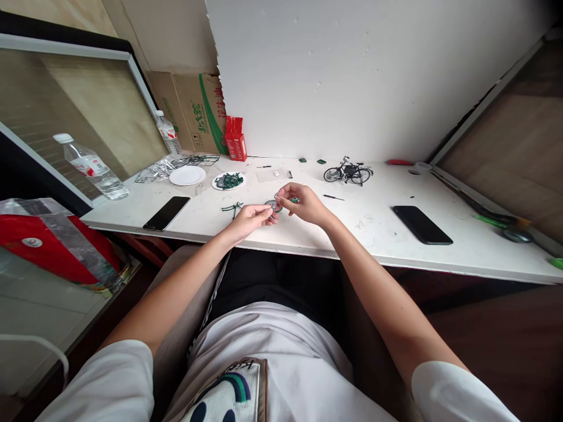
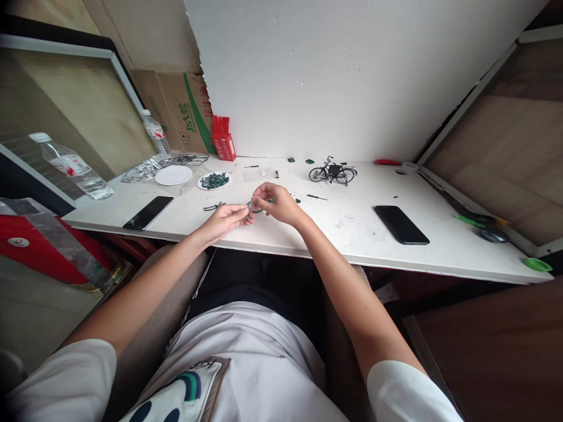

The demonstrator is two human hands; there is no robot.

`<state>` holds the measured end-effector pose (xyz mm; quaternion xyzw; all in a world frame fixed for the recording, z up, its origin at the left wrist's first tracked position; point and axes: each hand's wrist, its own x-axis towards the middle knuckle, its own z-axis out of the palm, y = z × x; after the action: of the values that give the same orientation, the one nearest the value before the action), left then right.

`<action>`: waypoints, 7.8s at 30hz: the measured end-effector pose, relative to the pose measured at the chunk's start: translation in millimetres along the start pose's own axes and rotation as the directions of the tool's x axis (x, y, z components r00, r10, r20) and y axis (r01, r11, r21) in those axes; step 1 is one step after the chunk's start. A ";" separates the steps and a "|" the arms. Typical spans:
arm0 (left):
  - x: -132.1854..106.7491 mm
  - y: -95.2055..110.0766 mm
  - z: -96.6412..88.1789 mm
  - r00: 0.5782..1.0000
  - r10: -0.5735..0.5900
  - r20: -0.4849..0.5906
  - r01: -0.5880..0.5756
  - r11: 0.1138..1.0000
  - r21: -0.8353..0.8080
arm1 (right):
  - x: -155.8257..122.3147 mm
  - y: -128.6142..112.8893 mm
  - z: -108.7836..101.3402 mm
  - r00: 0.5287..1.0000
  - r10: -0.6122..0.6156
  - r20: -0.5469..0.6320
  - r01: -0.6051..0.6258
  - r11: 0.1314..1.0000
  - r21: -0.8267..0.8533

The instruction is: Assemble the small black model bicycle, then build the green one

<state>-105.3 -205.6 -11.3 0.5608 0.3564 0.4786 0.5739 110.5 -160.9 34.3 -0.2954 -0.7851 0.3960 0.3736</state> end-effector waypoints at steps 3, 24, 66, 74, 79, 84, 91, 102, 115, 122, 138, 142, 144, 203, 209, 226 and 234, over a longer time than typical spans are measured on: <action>2.1 -3.0 -0.1 0.999 -0.005 -0.039 0.007 1.000 0.030 | 0.6 -1.6 1.8 1.000 0.014 0.000 -0.014 1.000 0.006; 0.0 -2.8 0.4 0.998 -0.061 -0.015 0.061 0.998 0.020 | 1.4 2.8 2.1 1.000 0.021 0.016 -0.019 0.996 -0.087; 1.9 -5.4 -0.7 0.999 0.018 -0.032 -0.013 0.989 0.149 | 2.2 18.1 -2.8 0.994 0.035 0.101 -0.038 0.999 0.031; 1.6 -6.0 -4.6 0.998 -0.068 0.009 0.068 0.997 -0.039 | 2.8 19.3 -1.0 0.995 0.051 0.089 -0.053 0.998 0.018; -1.8 -0.3 -4.6 0.985 -0.126 0.119 0.146 0.973 -0.178 | 2.3 17.2 -3.3 0.996 0.048 0.078 -0.051 0.998 0.031; -0.5 -2.5 -5.5 0.986 -0.116 0.122 0.138 0.971 -0.194 | 2.2 15.3 -3.5 0.995 0.048 0.091 -0.052 0.998 0.039; 1.2 -10.3 -4.6 0.997 -0.050 0.051 0.058 0.986 -0.157 | 1.7 15.0 -3.7 0.993 0.067 0.096 -0.075 0.994 0.082; 1.6 -9.2 -2.8 0.997 -0.067 0.033 0.071 0.985 -0.156 | 2.2 17.6 -3.7 0.992 0.080 0.094 -0.090 0.990 0.107; 1.3 -11.4 -1.0 0.996 0.025 -0.085 -0.029 0.999 -0.038 | 4.3 18.8 1.9 0.992 0.123 0.034 -0.128 0.965 0.231; 2.4 -15.5 -2.3 0.996 0.032 -0.088 -0.032 0.999 0.000 | 4.0 21.6 2.6 0.994 0.101 0.046 -0.108 0.972 0.210; 3.2 -10.2 -3.8 1.000 -0.019 0.012 0.020 0.989 -0.148 | 6.5 28.7 7.9 0.988 0.154 0.019 -0.152 0.935 0.320; 4.0 -15.3 -2.3 0.999 -0.020 -0.028 0.017 0.994 -0.109 | 5.7 27.2 5.7 0.984 0.173 0.035 -0.175 0.932 0.316; 4.5 -17.6 -1.5 0.998 -0.022 -0.064 0.016 0.996 -0.090 | 5.2 26.3 4.7 0.984 0.175 0.044 -0.180 0.931 0.317; 2.9 -7.6 -2.2 0.988 -0.151 -0.030 0.142 0.967 -0.212 | 4.5 24.9 8.6 0.974 0.224 0.039 -0.225 0.929 0.294; 2.9 -8.4 -2.3 0.990 -0.142 -0.010 0.137 0.970 -0.201 | 4.4 25.5 8.9 0.974 0.222 0.043 -0.225 0.928 0.298; 3.0 -10.8 1.3 0.995 -0.098 -0.033 0.088 0.970 -0.225 | 3.8 22.6 8.9 0.973 0.227 0.032 -0.224 0.912 0.343; 2.2 -8.3 -0.4 0.986 -0.164 -0.043 0.150 0.963 -0.226 | 2.8 20.4 10.7 0.967 0.255 0.023 -0.249 0.919 0.306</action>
<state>-103.8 -202.7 -19.2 0.4485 0.3614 0.4854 0.6578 103.6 -152.6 13.8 -0.3358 -0.6661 0.5552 0.3678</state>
